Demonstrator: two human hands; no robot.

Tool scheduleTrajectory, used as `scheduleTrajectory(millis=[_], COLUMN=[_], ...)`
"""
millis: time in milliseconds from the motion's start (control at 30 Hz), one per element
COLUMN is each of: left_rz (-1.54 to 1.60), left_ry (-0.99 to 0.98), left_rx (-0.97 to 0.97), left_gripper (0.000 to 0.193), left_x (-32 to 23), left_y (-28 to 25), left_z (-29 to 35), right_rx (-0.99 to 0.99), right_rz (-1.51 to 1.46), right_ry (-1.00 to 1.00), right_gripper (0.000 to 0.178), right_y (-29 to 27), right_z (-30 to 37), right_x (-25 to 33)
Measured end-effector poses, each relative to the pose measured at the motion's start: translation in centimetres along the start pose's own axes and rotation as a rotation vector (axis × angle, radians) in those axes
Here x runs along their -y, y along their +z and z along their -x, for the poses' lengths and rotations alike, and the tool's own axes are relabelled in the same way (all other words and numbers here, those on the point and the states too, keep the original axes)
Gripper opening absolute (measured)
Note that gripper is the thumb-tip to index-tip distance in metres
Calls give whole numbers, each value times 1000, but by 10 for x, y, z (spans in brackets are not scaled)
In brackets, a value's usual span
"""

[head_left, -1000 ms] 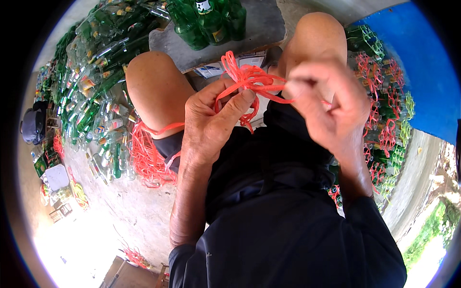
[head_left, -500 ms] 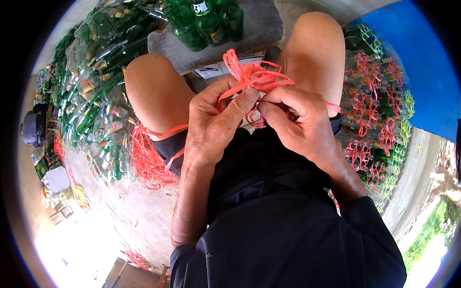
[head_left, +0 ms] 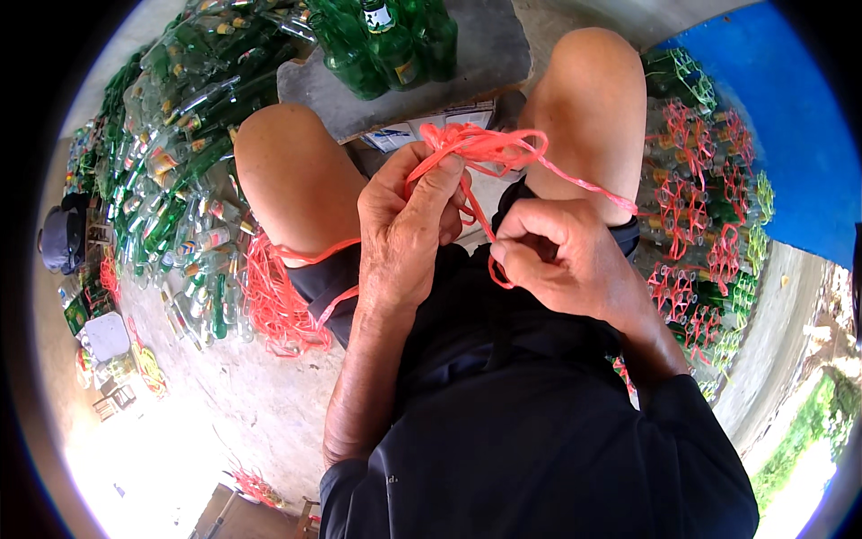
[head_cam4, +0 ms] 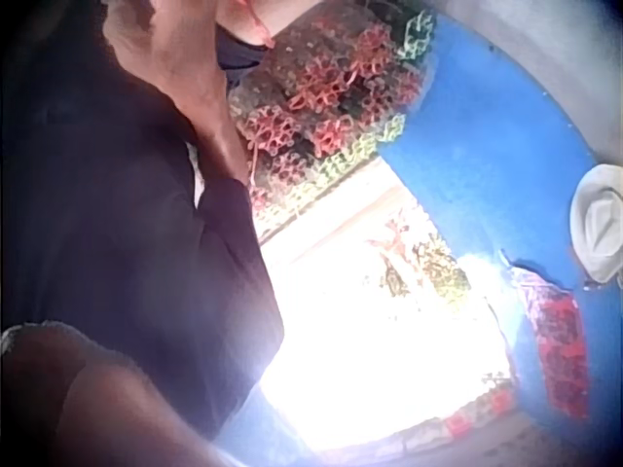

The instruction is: The person sits on the ground and ties knots in a red plastic string. They manipulate the string with both hands, forming loops and pulling them tight to create a series of knots.

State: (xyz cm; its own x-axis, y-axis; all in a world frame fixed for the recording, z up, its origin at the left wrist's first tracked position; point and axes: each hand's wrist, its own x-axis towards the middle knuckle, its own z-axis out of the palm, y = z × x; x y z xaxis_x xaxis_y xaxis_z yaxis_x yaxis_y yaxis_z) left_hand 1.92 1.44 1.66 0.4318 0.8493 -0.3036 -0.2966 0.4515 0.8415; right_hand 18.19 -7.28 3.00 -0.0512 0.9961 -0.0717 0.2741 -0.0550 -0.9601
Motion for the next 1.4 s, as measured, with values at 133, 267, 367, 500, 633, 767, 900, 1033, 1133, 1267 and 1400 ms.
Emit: scheduleTrajectory(millis=[133,267,367,500,633,767,900,1033,1133,1267,1400], left_rz=[21,1,17,-104,-79,21,83,89,100,89,51], left_ry=[-6,-36,-47,-50,-73,-71,-70,-90,-95,-87,-65], left_rx=[7,13,43,68,74,59,72,62,60,69,26], left_gripper=[15,15,15,17,17,16,15,15,16,18,20], left_x=[2,5,5,-4,-4,-7,-9,-5,0,-2,-7], left_y=[-2,-1,-2,-1,-5,-12,-19,-15,-22,-25,-24], left_z=[-1,-1,-1,0,-2,-6,-11,-12,-16,-17,-17], right_rx=[64,102,53,34,97,218,239,285,287,237,206], right_rz=[82,40,-31,-216,-347,-287,-249,-278,-351,-476,-560], right_ry=[50,155,232,305,355,353,397,394,436,359,261], right_gripper=[14,12,12,13,14,16,20,18,20,23,24], right_y=[-8,-17,-21,-33,-36,-42,-49,-65,-68,-75,-82], right_z=[13,24,29,30,30,36,40,50,59,72,75], right_x=[0,-1,6,7,10,1,8,-2,-3,-11,-19])
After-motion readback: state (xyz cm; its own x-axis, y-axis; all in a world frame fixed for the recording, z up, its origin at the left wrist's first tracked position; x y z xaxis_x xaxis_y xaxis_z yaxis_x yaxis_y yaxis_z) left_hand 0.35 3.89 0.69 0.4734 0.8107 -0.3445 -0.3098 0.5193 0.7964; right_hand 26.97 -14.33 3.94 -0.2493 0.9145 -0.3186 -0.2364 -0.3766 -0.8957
